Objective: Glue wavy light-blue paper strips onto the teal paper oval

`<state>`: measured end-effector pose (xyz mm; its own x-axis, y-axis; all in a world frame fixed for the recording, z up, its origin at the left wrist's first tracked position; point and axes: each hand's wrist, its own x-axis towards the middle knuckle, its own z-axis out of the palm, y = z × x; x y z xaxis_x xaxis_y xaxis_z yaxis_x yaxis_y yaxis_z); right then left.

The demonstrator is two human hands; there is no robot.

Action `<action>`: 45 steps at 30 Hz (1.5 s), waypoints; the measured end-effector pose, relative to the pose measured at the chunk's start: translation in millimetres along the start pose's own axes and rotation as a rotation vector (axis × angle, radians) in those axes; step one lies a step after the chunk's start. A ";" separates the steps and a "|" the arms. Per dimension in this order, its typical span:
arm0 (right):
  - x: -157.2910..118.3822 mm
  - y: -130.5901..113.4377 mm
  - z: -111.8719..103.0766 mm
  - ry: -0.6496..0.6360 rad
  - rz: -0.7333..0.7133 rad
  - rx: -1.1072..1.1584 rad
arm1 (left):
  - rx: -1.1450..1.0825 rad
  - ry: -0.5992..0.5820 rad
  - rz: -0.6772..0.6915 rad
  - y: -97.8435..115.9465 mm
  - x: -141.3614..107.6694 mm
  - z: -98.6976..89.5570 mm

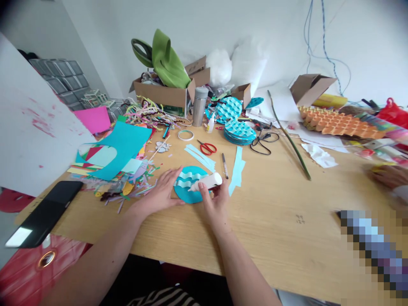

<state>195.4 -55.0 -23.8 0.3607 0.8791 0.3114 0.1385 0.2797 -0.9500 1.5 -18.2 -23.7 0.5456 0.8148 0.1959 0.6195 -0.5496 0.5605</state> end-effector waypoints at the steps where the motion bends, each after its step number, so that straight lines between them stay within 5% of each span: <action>1: -1.2 2.2 0.1 -0.012 -0.013 -0.035 | -0.001 0.000 0.003 0.4 0.1 -0.1; 17: -9.3 -2.0 7.1 -0.107 -0.226 -0.359 | 0.037 0.025 -0.018 2.2 -1.1 0.5; 45: -6.8 -6.7 12.7 -0.141 -0.194 -0.414 | 0.011 0.031 -0.018 2.3 -0.8 -0.2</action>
<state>180.3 -57.9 -19.8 0.1673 0.8777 0.4491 0.5572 0.2917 -0.7775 2.4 -20.2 -22.4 0.5171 0.8296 0.2108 0.6353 -0.5370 0.5549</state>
